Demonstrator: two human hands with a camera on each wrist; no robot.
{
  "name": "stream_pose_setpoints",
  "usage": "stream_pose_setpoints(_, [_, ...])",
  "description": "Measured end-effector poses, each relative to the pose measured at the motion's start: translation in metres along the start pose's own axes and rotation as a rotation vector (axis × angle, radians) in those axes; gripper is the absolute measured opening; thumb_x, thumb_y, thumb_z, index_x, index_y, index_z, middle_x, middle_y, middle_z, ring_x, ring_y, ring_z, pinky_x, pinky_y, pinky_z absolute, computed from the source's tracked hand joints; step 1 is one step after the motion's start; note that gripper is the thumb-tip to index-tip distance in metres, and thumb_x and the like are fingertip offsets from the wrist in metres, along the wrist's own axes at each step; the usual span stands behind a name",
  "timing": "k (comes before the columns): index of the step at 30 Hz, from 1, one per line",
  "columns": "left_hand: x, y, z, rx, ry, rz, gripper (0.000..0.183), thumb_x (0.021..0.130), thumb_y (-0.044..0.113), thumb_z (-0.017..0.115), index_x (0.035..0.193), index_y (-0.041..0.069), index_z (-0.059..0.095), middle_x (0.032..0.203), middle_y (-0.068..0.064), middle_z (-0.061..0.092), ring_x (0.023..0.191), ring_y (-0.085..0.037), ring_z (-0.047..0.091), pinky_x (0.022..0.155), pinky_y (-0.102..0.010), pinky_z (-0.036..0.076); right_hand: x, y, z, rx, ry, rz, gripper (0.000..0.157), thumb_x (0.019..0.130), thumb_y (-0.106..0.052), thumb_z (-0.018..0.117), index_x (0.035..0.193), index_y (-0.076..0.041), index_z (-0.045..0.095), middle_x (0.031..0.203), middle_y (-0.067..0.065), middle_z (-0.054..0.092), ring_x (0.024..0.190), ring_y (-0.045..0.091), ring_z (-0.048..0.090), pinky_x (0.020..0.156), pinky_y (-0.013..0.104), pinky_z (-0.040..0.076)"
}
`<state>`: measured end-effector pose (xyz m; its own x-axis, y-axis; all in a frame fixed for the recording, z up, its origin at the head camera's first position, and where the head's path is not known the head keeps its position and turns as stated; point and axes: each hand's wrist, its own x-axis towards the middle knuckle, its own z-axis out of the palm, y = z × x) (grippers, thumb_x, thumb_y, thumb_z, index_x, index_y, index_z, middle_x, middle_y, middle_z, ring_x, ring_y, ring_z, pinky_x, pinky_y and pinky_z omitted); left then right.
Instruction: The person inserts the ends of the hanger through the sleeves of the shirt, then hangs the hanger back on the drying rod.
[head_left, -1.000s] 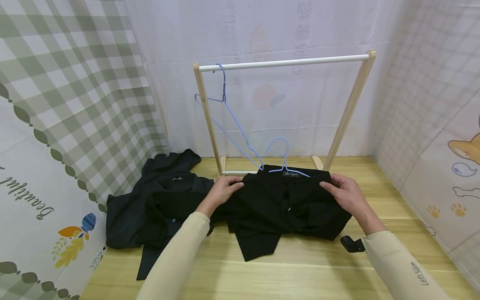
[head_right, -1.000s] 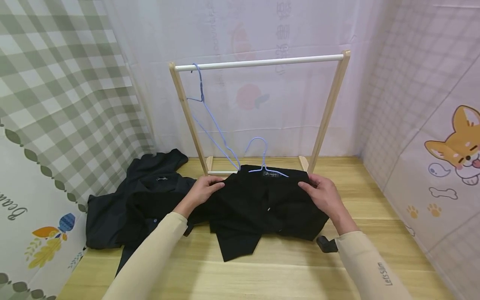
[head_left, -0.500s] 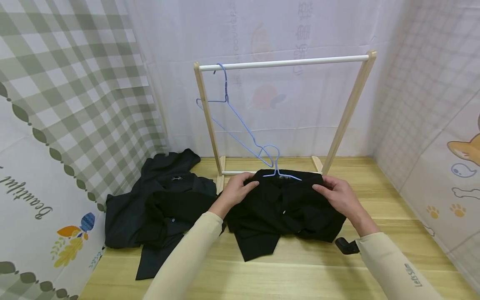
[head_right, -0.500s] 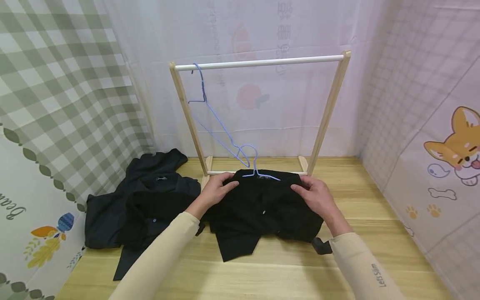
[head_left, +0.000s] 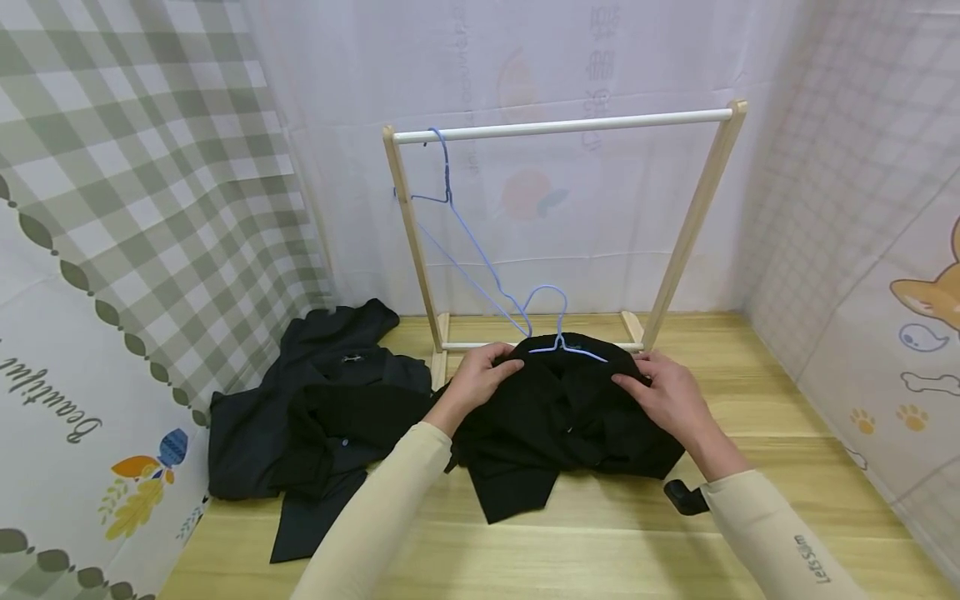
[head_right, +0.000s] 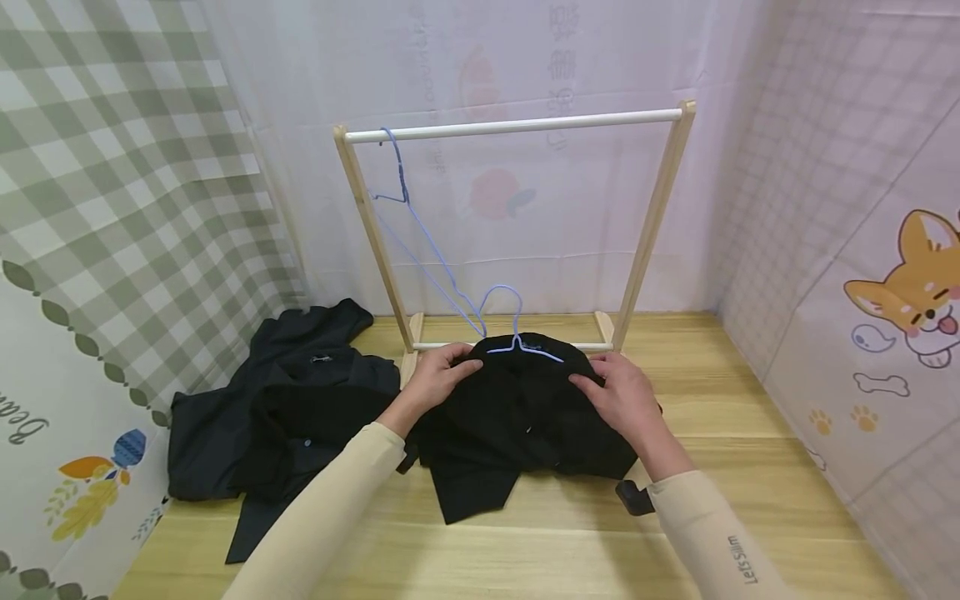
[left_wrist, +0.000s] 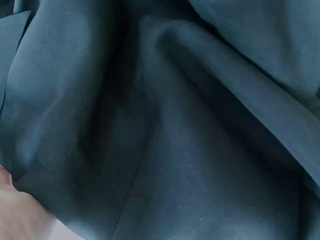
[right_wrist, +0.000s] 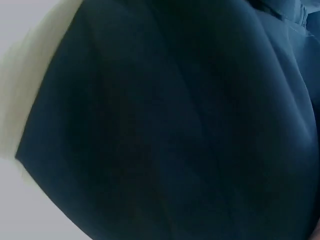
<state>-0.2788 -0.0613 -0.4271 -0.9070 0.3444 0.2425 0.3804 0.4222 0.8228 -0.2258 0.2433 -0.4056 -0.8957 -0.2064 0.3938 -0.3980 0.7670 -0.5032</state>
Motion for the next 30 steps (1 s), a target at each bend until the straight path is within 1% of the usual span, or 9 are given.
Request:
stream_pose_setpoints(3, [0.001,0.002,0.0,-0.002,0.002,0.009,0.017,0.1,0.024,0.062,0.104,0.01,0.071,0.104,-0.004,0.067,0.093,-0.019,0.06,0.083,-0.035,0.048,-0.001,-0.003,-0.004,0.027,-0.038,0.075,0.018,0.094,-0.023,0.071,0.088,-0.006,0.072,0.09,0.01,0.065,0.083,0.03,0.058,0.074,0.045,0.046])
stream_pose_setpoints(8, [0.002,0.001,-0.002,0.034,-0.002,-0.039,0.023,0.099,0.028,0.063,0.112,0.011,0.072,0.111,-0.004,0.069,0.103,-0.021,0.062,0.09,-0.038,0.049,-0.004,-0.001,-0.017,0.106,-0.12,0.213,0.037,0.097,-0.039,0.064,0.079,-0.008,0.063,0.069,0.001,0.053,0.075,0.023,0.051,0.067,0.035,0.041])
stream_pose_setpoints(13, [0.005,-0.004,-0.007,0.089,0.012,-0.055,0.025,0.099,0.029,0.063,0.115,0.012,0.073,0.114,-0.002,0.07,0.108,-0.021,0.063,0.094,-0.037,0.049,-0.01,0.006,-0.029,0.127,-0.046,0.287,0.046,0.097,-0.042,0.064,0.07,-0.007,0.052,0.06,-0.002,0.038,0.064,0.018,0.043,0.057,0.029,0.035])
stream_pose_setpoints(16, [0.006,-0.003,-0.009,0.088,0.027,-0.036,0.022,0.1,0.026,0.062,0.11,0.011,0.074,0.11,-0.002,0.071,0.103,-0.02,0.063,0.092,-0.037,0.049,-0.013,0.009,-0.033,0.121,-0.01,0.305,0.051,0.096,-0.043,0.065,0.067,-0.007,0.043,0.06,-0.002,0.029,0.059,0.016,0.036,0.053,0.03,0.029])
stream_pose_setpoints(19, [0.007,-0.001,-0.009,0.081,0.044,-0.012,0.02,0.1,0.024,0.062,0.107,0.01,0.074,0.105,-0.003,0.07,0.097,-0.019,0.062,0.09,-0.036,0.049,-0.016,0.009,-0.037,0.112,-0.024,0.314,0.052,0.096,-0.045,0.064,0.068,-0.006,0.044,0.061,-0.001,0.032,0.059,0.016,0.036,0.054,0.03,0.029])
stream_pose_setpoints(22, [0.009,0.0,-0.009,0.08,0.073,0.014,0.019,0.1,0.023,0.062,0.106,0.009,0.074,0.104,-0.004,0.07,0.095,-0.019,0.062,0.089,-0.036,0.049,-0.02,0.009,-0.041,0.088,-0.06,0.3,0.046,0.098,-0.044,0.061,0.076,-0.003,0.059,0.066,0.002,0.048,0.067,0.019,0.045,0.058,0.03,0.036])
stream_pose_setpoints(25, [0.01,0.0,-0.009,0.077,0.093,0.028,0.019,0.1,0.022,0.062,0.106,0.008,0.073,0.104,-0.005,0.071,0.096,-0.02,0.063,0.089,-0.037,0.049,-0.024,0.011,-0.045,0.082,-0.105,0.278,0.039,0.101,-0.039,0.057,0.096,-0.003,0.071,0.087,0.011,0.066,0.084,0.026,0.056,0.071,0.035,0.045])
stream_pose_setpoints(27, [0.011,0.001,-0.009,0.075,0.092,0.028,0.02,0.1,0.023,0.062,0.107,0.008,0.073,0.106,-0.005,0.071,0.098,-0.02,0.063,0.09,-0.038,0.049,-0.028,0.013,-0.049,0.096,-0.132,0.278,0.042,0.103,-0.036,0.055,0.11,0.002,0.07,0.104,0.022,0.068,0.097,0.036,0.06,0.081,0.044,0.049])
stream_pose_setpoints(30, [0.011,0.002,-0.01,0.062,0.086,0.014,0.02,0.1,0.023,0.061,0.108,0.008,0.073,0.107,-0.005,0.07,0.098,-0.021,0.062,0.089,-0.039,0.049,-0.035,0.017,-0.055,0.104,-0.157,0.291,0.048,0.103,-0.036,0.054,0.124,0.007,0.064,0.124,0.03,0.061,0.115,0.046,0.054,0.091,0.058,0.045])
